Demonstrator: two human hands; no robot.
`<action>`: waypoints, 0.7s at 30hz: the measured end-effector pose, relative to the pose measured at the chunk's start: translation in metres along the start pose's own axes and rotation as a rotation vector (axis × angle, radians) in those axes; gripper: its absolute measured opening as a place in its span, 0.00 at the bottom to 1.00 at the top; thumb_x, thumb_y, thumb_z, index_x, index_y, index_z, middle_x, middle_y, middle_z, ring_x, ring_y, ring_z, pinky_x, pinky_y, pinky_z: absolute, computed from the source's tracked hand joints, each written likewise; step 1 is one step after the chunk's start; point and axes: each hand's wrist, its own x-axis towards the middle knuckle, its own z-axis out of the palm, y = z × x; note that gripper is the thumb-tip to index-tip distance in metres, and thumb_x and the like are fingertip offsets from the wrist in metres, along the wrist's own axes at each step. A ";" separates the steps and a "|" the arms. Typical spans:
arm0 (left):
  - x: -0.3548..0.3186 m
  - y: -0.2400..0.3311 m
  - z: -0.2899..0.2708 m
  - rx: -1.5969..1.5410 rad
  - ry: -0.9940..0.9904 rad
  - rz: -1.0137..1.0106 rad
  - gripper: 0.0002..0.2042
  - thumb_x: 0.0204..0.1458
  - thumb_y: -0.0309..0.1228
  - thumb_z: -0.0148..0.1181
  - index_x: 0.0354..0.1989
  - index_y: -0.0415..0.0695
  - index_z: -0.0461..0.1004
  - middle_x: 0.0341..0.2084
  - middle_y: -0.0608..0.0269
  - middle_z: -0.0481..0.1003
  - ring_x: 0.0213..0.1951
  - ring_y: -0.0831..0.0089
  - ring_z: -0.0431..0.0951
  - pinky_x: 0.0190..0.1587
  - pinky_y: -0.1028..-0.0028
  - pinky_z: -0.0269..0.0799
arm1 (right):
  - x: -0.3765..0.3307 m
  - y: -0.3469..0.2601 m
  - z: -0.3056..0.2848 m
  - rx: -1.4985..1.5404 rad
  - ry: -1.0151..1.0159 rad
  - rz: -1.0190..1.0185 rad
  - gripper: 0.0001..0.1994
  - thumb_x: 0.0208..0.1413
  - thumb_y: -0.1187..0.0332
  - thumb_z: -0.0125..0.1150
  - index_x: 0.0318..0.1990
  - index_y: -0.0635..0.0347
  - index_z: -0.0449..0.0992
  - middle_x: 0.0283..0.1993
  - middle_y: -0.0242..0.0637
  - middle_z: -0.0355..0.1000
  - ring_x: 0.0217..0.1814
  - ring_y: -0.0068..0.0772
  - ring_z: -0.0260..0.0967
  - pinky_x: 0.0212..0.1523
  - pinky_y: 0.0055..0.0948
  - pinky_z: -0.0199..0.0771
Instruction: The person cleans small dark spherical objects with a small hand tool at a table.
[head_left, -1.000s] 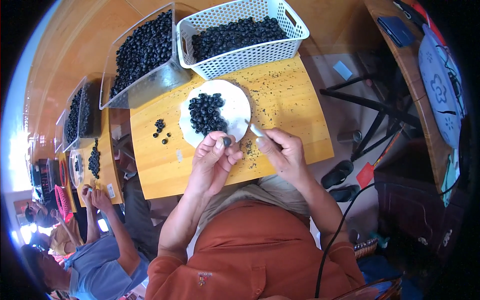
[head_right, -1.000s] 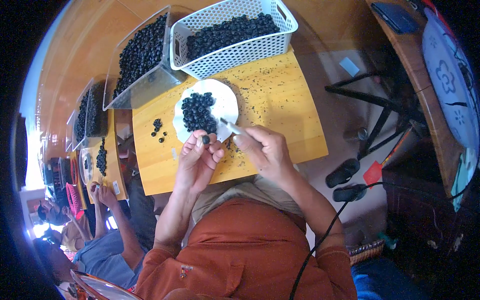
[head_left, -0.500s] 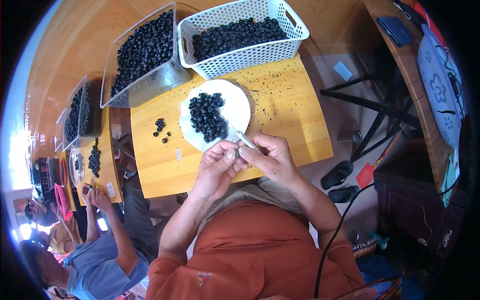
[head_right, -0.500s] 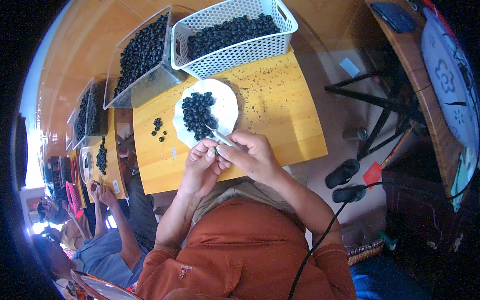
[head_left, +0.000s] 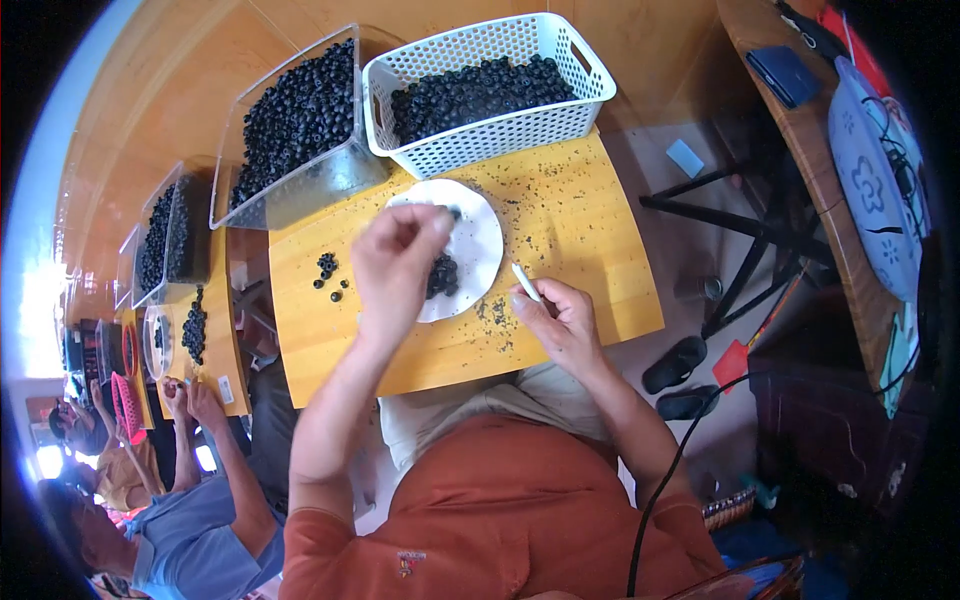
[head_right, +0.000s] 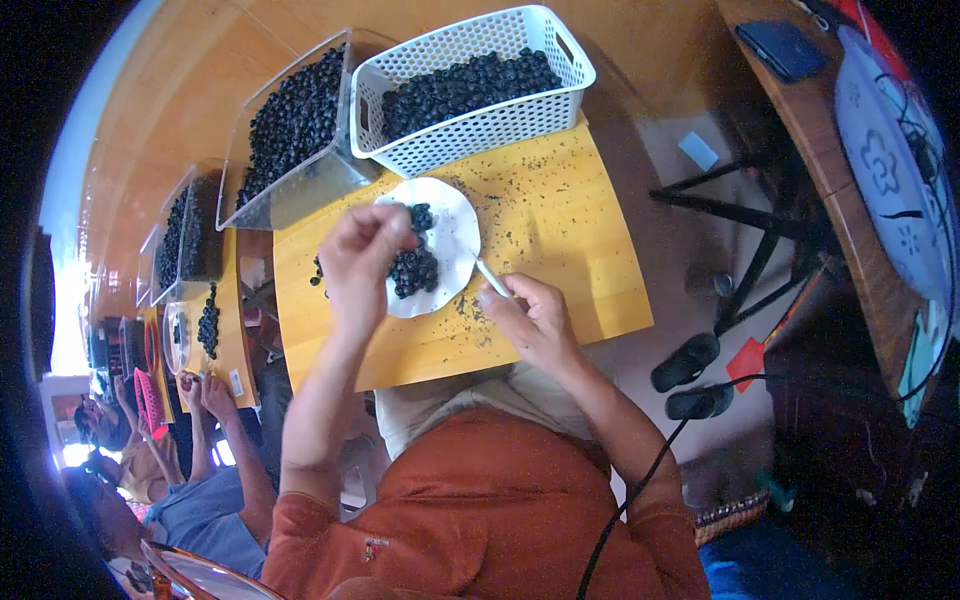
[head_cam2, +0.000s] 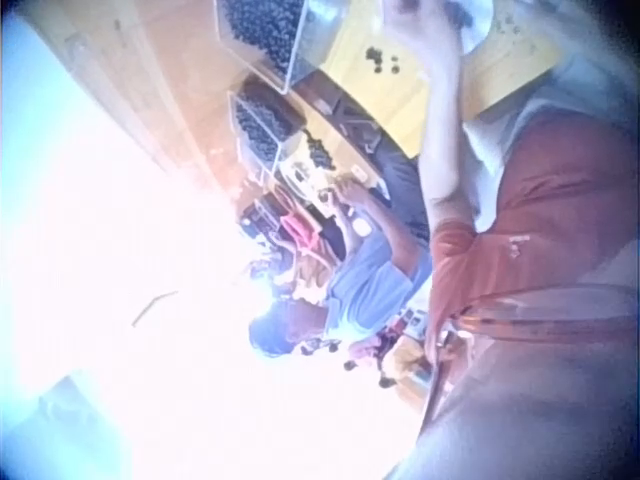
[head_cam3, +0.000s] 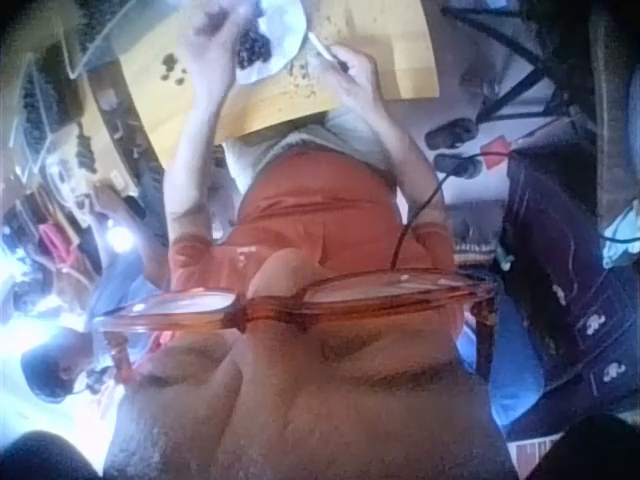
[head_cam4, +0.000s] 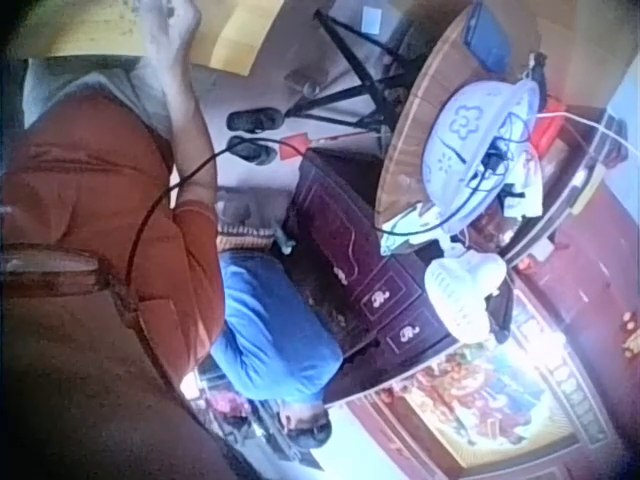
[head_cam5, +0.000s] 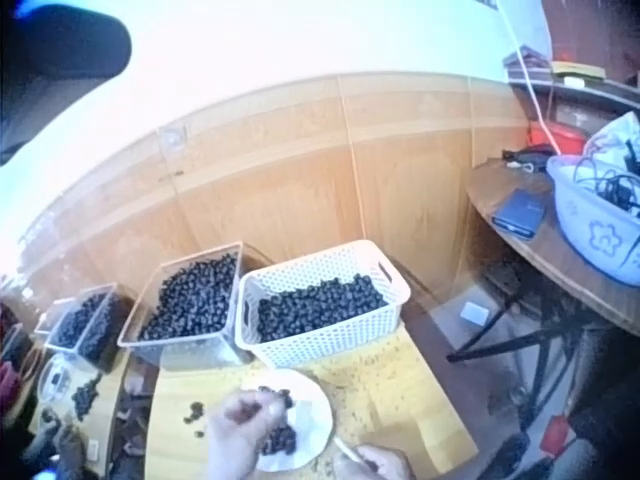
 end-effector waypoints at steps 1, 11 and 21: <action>0.020 0.006 0.001 0.099 0.046 0.088 0.07 0.55 0.24 0.63 0.40 0.35 0.76 0.32 0.62 0.78 0.31 0.76 0.77 0.37 0.77 0.74 | 0.000 0.000 0.001 0.000 -0.004 -0.001 0.09 0.61 0.68 0.61 0.39 0.67 0.78 0.24 0.18 0.63 0.25 0.08 0.53 0.24 0.15 0.53; 0.071 0.000 -0.007 0.730 -0.245 0.451 0.07 0.51 0.27 0.65 0.37 0.39 0.80 0.31 0.56 0.80 0.31 0.68 0.79 0.35 0.72 0.75 | -0.003 0.010 -0.003 0.030 0.096 -0.048 0.10 0.61 0.67 0.60 0.39 0.67 0.77 0.23 0.20 0.63 0.25 0.09 0.55 0.23 0.17 0.54; 0.018 -0.018 -0.022 1.065 -0.586 0.490 0.07 0.43 0.26 0.64 0.33 0.43 0.79 0.30 0.59 0.79 0.39 0.60 0.78 0.41 0.63 0.76 | -0.004 0.004 -0.005 -0.072 0.034 0.009 0.10 0.60 0.68 0.62 0.41 0.68 0.77 0.26 0.23 0.68 0.28 0.11 0.59 0.28 0.16 0.60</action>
